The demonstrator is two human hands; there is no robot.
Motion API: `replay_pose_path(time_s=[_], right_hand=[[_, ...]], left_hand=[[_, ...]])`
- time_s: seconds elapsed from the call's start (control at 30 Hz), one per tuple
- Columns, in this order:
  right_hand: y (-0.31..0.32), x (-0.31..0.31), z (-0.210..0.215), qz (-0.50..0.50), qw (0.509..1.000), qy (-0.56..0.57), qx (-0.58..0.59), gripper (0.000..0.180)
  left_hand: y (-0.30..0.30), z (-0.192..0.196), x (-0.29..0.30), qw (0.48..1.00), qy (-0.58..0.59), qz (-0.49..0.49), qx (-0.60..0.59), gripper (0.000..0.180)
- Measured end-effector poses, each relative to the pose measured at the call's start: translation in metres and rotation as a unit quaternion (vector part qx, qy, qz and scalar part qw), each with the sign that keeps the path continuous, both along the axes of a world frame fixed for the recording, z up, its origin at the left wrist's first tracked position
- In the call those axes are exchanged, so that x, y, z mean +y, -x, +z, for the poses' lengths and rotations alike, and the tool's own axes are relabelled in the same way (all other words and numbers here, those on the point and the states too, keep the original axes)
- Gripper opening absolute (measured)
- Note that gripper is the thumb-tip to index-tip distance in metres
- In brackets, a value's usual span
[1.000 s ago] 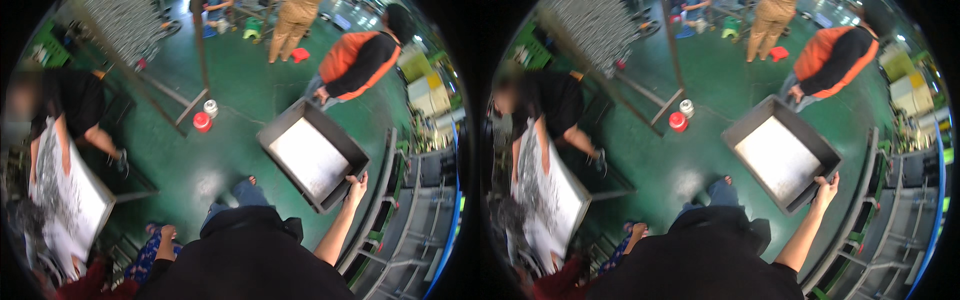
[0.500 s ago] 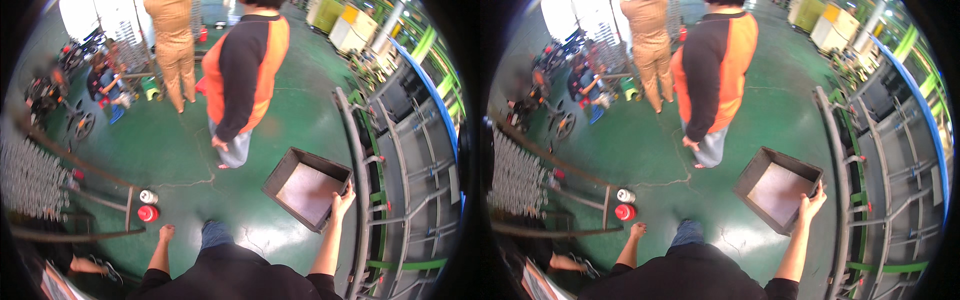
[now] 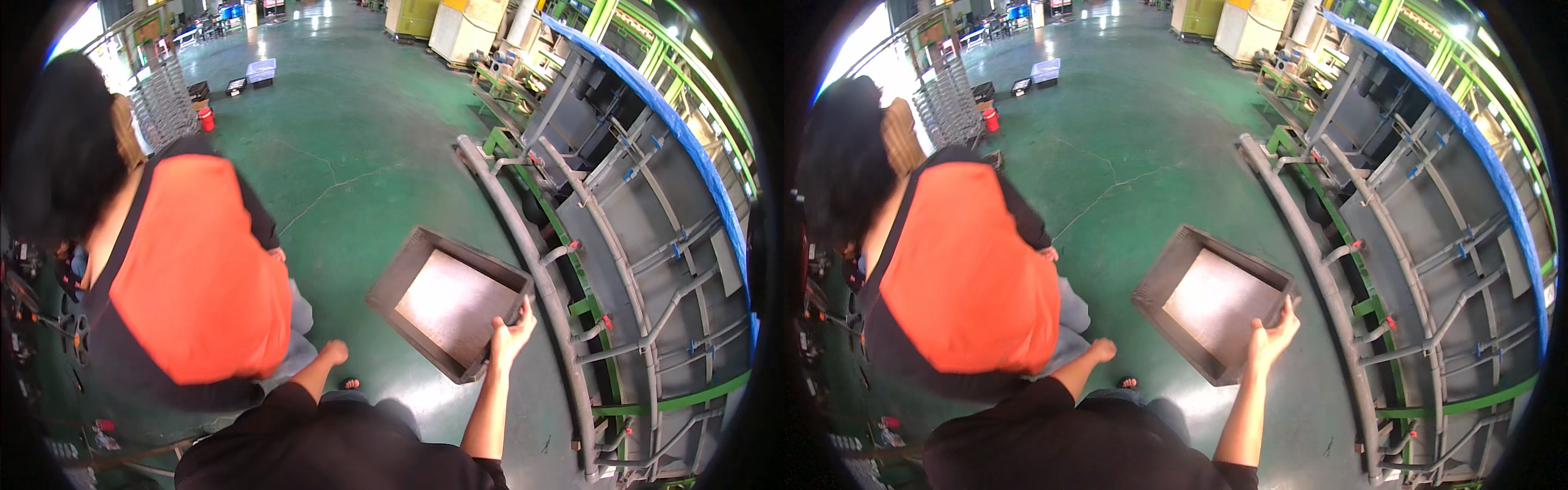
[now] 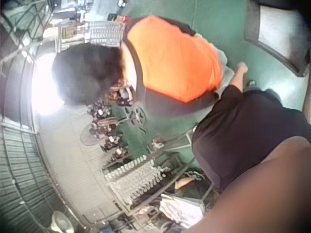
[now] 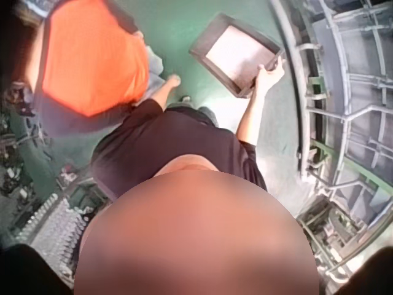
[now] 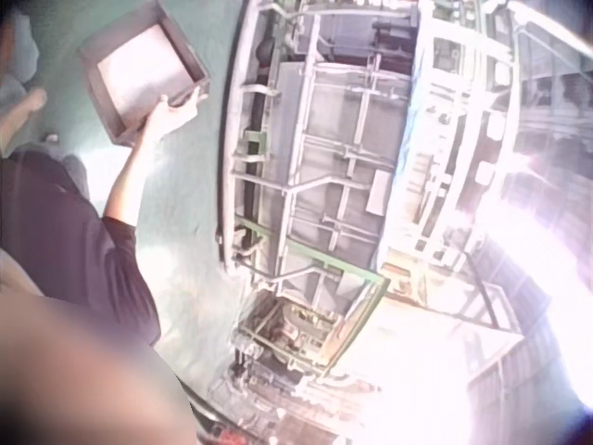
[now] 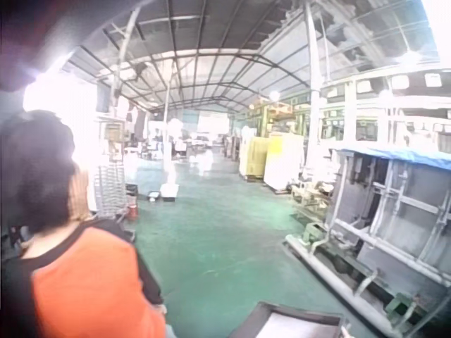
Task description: The person gathers small metal wire pieces from a table, places them into a black tray, and carries the tray to a machine. They then pour the contents onto a table and continue sorting the wires by hand.
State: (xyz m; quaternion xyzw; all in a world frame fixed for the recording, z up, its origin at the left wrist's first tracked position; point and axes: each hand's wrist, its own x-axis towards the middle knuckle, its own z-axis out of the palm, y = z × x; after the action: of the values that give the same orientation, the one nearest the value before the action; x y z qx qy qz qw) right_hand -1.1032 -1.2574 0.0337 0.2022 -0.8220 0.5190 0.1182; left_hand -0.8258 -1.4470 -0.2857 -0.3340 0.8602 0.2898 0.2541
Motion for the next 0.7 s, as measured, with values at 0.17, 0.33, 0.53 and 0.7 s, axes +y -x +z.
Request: replay_pose_path(time_s=[0.17,0.33,0.53,0.7], right_hand=[[0.118,-0.035,0.009,-0.055,0.997,0.026,-0.054,0.081],[0.263,-0.125,-0.008,-0.043,0.997,0.042,-0.045,0.08],[0.439,-0.335,0.005,0.038,0.999,-0.012,-0.016,0.082],[0.558,-0.555,-0.003,0.08,0.996,-0.038,0.026,0.083]], left_hand=[[0.181,0.049,-0.189,0.967,-0.025,0.218,0.132,0.029],[0.296,0.007,-0.327,0.975,0.083,0.174,0.114,0.028],[0.257,-0.08,-0.348,0.994,0.048,0.082,-0.057,0.024],[0.207,-0.111,-0.431,0.931,-0.134,0.241,-0.24,0.021]])
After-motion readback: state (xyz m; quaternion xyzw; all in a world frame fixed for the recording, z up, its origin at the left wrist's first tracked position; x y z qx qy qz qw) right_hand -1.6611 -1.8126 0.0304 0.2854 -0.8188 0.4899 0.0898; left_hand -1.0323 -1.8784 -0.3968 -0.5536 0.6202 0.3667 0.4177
